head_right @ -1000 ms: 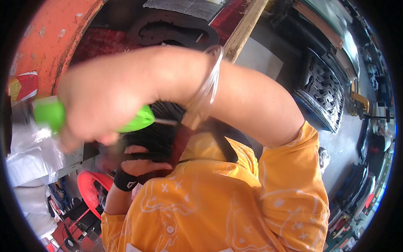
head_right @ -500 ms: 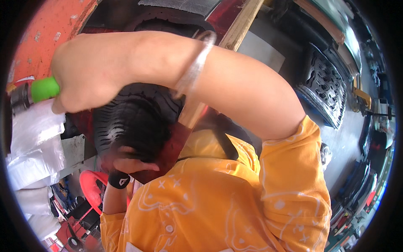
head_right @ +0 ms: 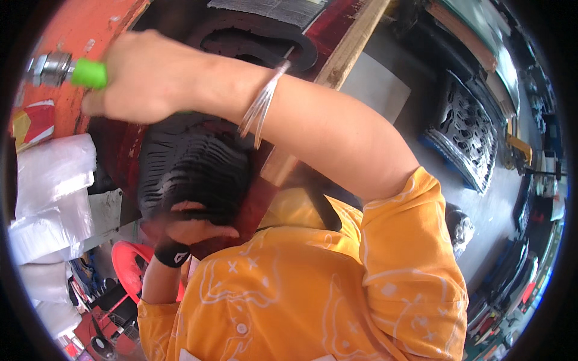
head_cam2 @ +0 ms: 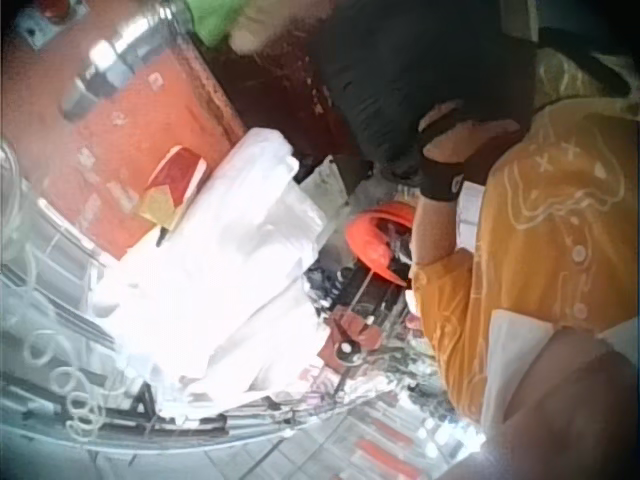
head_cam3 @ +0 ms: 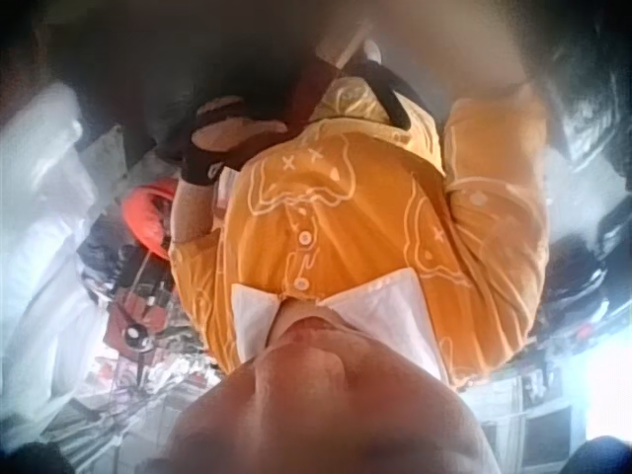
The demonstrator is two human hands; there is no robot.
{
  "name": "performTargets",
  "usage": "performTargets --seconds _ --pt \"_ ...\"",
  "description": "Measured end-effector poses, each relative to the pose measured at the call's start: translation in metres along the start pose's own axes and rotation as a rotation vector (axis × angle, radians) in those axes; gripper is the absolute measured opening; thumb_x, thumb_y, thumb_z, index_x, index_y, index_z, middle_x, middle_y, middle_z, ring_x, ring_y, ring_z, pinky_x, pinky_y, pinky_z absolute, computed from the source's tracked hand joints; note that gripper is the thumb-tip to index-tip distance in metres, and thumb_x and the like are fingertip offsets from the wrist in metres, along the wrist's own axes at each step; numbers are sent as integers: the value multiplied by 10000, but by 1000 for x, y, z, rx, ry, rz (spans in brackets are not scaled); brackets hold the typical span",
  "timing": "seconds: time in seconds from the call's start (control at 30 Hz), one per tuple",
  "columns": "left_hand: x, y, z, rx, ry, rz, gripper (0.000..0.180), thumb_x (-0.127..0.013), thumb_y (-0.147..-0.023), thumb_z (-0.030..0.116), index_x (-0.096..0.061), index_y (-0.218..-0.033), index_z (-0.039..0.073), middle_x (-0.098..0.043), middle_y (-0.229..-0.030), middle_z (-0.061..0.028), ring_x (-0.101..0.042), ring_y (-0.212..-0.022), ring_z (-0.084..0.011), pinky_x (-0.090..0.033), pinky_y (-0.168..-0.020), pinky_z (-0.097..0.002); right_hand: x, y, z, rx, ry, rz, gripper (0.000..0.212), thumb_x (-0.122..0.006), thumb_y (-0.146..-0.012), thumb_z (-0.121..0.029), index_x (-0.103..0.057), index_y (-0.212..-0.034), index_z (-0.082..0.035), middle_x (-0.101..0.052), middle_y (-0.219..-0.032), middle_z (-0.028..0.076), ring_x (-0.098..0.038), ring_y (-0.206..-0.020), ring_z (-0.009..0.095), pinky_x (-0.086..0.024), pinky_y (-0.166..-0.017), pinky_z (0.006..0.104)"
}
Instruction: The person repeatedly sprays a green nozzle onto a black rubber car part, wipes it with a cloth, and places it into a plastic bag. This cycle is performed multiple times on similar parts.
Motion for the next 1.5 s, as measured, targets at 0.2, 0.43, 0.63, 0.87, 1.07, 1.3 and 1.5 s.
performTargets --seconds 0.2,0.43,0.63,0.87,1.07,1.3,1.5 --pt "-11 -16 -18 -91 -32 41 661 -562 -673 768 -666 -757 121 -619 -735 -89 -592 -702 -258 -469 -675 -362 14 -6 36 -200 34 -6 437 -618 -810 -418 -652 -830 18 -646 -777 206 -636 -781 348 -492 -751 405" --pt "-7 -50 4 -102 -347 371 635 -513 -690 786 -610 -643 160 -534 -583 -45 -542 -560 -227 -436 -549 -354 3 -5 43 -31 -131 -145 408 -658 -811 -394 -653 -880 8 -629 -758 154 -603 -751 267 -465 -714 362" --pt "17 -46 8 -15 -151 -5 558 -618 -690 702 -650 -635 148 -560 -586 -14 -537 -546 -212 -427 -539 -316 37 14 23 -80 -212 -269 426 -665 -790 -401 -633 -720 19 -616 -631 91 -579 -567 194 -474 -600 330" --pt "27 -50 7 16 -62 -197 534 -671 -674 660 -697 -742 131 -603 -664 -53 -562 -670 -230 -436 -655 -332 53 24 14 -111 -285 -237 385 -657 -790 -340 -609 -634 9 -594 -591 74 -580 -548 162 -468 -586 309" --pt "30 -46 5 14 -57 -227 600 -661 -680 668 -677 -856 95 -606 -804 -87 -569 -802 -249 -429 -759 -342 60 25 3 -142 -299 -262 380 -672 -771 -349 -634 -679 18 -622 -615 85 -610 -589 182 -485 -630 317" --pt "25 -47 -5 -40 1 -114 681 -633 -693 690 -643 -951 59 -589 -936 -113 -557 -911 -269 -408 -849 -359 44 11 -24 376 -518 -46 263 -645 -805 -268 -645 -826 -6 -613 -645 93 -604 -583 146 -479 -567 274" --pt "72 -45 -29 73 592 268 755 -609 -705 708 -614 -1033 28 -575 -1049 -135 -547 -1004 -286 -391 -927 -374 104 31 -40 142 -976 -90 362 -589 -886 -376 -451 -834 -46 -434 -673 4 -451 -505 77 -385 -497 272"
Point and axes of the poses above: each hand's wrist, its own y-axis away from the middle knuckle, its own x-axis out of the back of the hand, z = x × y, the point moved 1 cm from there along -y, towards the middle knuckle
